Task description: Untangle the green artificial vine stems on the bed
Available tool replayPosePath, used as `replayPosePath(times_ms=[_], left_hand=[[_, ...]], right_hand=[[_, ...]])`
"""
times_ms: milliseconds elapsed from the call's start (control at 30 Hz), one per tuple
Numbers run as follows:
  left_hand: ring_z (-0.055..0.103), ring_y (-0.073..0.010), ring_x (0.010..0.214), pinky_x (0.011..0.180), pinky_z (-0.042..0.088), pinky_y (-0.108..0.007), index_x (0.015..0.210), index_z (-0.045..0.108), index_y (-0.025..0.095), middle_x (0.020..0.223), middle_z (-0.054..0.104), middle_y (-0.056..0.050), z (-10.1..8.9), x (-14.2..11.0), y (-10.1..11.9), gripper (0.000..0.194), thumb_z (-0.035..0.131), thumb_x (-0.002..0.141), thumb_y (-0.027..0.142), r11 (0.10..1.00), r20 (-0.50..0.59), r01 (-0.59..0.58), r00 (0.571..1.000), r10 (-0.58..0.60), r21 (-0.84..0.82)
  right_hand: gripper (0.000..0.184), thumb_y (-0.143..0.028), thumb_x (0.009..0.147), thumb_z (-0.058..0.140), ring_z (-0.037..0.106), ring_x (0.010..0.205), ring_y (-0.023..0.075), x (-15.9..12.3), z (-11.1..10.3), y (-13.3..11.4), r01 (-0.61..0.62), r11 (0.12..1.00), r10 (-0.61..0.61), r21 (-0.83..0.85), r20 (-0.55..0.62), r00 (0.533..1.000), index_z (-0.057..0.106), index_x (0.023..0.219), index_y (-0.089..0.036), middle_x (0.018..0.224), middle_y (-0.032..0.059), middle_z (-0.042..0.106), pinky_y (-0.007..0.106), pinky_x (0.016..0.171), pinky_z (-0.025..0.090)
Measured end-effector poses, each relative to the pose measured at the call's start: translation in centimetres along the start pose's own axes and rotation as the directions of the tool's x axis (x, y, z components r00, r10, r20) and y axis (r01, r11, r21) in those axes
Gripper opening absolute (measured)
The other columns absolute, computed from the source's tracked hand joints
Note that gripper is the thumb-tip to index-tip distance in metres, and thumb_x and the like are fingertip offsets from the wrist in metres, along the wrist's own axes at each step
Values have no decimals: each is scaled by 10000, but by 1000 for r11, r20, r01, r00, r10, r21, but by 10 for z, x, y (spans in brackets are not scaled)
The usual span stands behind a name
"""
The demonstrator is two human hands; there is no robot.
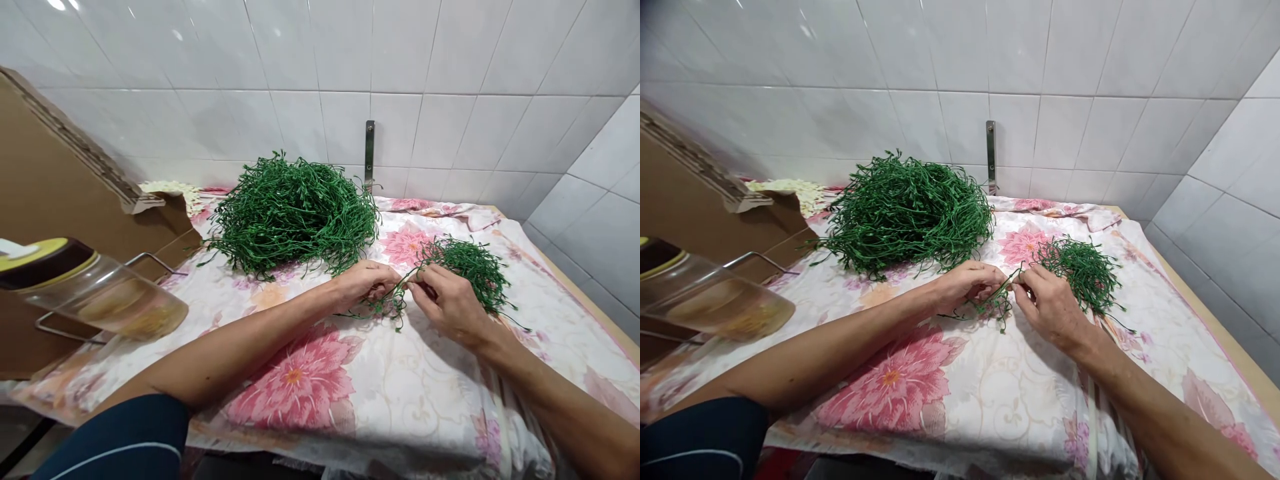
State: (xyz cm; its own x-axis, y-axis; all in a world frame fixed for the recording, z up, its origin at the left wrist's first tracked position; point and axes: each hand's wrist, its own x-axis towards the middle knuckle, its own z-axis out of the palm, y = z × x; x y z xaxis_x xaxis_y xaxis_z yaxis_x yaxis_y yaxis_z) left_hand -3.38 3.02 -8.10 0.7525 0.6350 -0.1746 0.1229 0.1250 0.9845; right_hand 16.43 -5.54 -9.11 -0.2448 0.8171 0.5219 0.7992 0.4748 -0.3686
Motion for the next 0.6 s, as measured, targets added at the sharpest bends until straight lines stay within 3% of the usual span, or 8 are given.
replayPosePath(times_ms=[167,367,467,600], left_hand=[[341,-74,540,524,228,-246,675,569,155,592,446,48,4,-1,-5,447,815,690,527,994,-30,-21,999,25,110],[348,-66,496,483,255,-226,676,467,180,578,414,62,9,-3,-11,458,757,754,525,999,42,-8,999,6,37],[353,-66,495,468,245,-217,724,503,175,598,426,58,12,-3,-12,396,720,798,498,995,23,-45,999,44,92],[343,-65,519,472,229,-205,704,498,167,594,402,57,15,1,-10,385,701,814,476,970,-47,-144,987,156,194]], right_hand=[[171,-198,999,449,541,751,193,-3,5,-2,71,992,-68,-107,31,997,572,881,-189,858,72,585,323,719,399],[169,-189,1002,428,546,755,202,-6,8,-5,124,965,-106,-232,89,990,565,903,-189,837,70,599,321,697,379],[160,-205,992,437,542,729,197,-5,10,-3,69,972,-48,-226,97,994,562,894,-186,834,72,610,316,670,365],[116,-196,926,500,512,643,167,0,10,1,-64,992,67,-112,24,997,540,817,-198,731,29,592,296,651,360]])
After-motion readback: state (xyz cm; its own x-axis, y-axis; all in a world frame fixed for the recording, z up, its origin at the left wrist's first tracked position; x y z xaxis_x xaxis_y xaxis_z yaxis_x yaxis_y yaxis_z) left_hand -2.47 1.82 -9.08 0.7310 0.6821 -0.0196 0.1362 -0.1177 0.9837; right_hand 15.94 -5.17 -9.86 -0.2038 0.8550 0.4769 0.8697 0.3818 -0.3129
